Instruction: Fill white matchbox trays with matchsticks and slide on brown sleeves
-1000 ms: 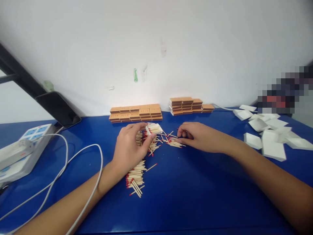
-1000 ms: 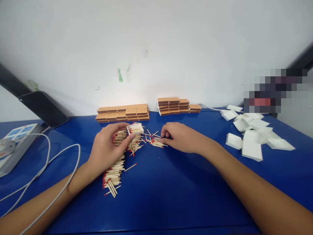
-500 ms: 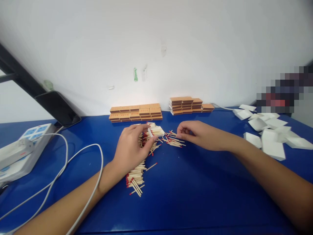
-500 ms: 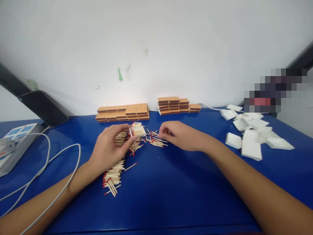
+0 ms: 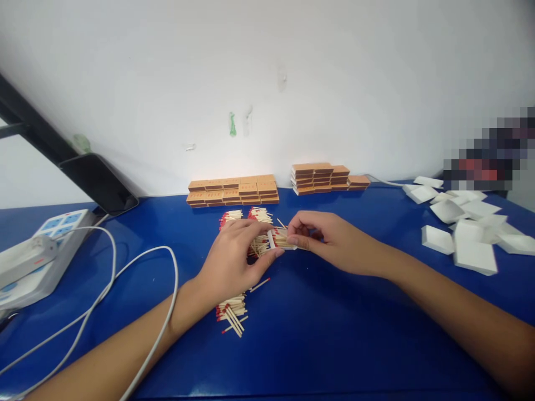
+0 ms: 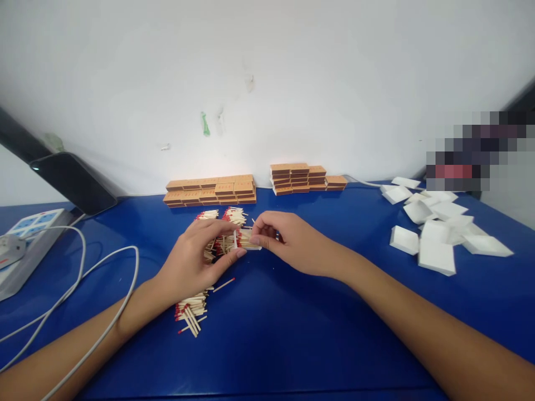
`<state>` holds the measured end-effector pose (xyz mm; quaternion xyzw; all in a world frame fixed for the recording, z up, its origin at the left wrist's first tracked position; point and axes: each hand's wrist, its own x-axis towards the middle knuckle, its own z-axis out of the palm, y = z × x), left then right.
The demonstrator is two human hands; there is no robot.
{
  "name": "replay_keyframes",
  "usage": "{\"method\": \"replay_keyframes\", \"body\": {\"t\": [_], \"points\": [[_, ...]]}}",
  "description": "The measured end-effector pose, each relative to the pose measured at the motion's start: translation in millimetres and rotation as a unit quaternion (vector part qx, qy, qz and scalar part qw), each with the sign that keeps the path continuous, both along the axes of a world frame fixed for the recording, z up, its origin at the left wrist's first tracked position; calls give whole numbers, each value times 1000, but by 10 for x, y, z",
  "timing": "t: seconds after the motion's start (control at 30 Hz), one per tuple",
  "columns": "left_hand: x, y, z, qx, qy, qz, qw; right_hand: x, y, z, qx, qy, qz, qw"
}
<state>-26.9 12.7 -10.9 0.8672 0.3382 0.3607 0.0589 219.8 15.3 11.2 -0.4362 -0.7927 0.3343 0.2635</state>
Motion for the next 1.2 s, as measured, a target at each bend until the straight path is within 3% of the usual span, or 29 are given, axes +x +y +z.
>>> {"method": "replay_keyframes", "body": {"t": [0.17, 0.53, 1.0, 1.2], "points": [[5, 9, -3, -3, -10, 3, 1000, 11, 9, 0, 44, -27, 3, 999], [-8, 8, 3, 3, 2, -8, 1000, -15, -6, -12, 30, -16, 9, 999], [-4, -10, 45, -13, -33, 2, 999, -45, 12, 33, -76, 185, -56, 978], [4, -13, 45, -6, -41, 11, 999, -58, 13, -3, -88, 201, -46, 974]]}}
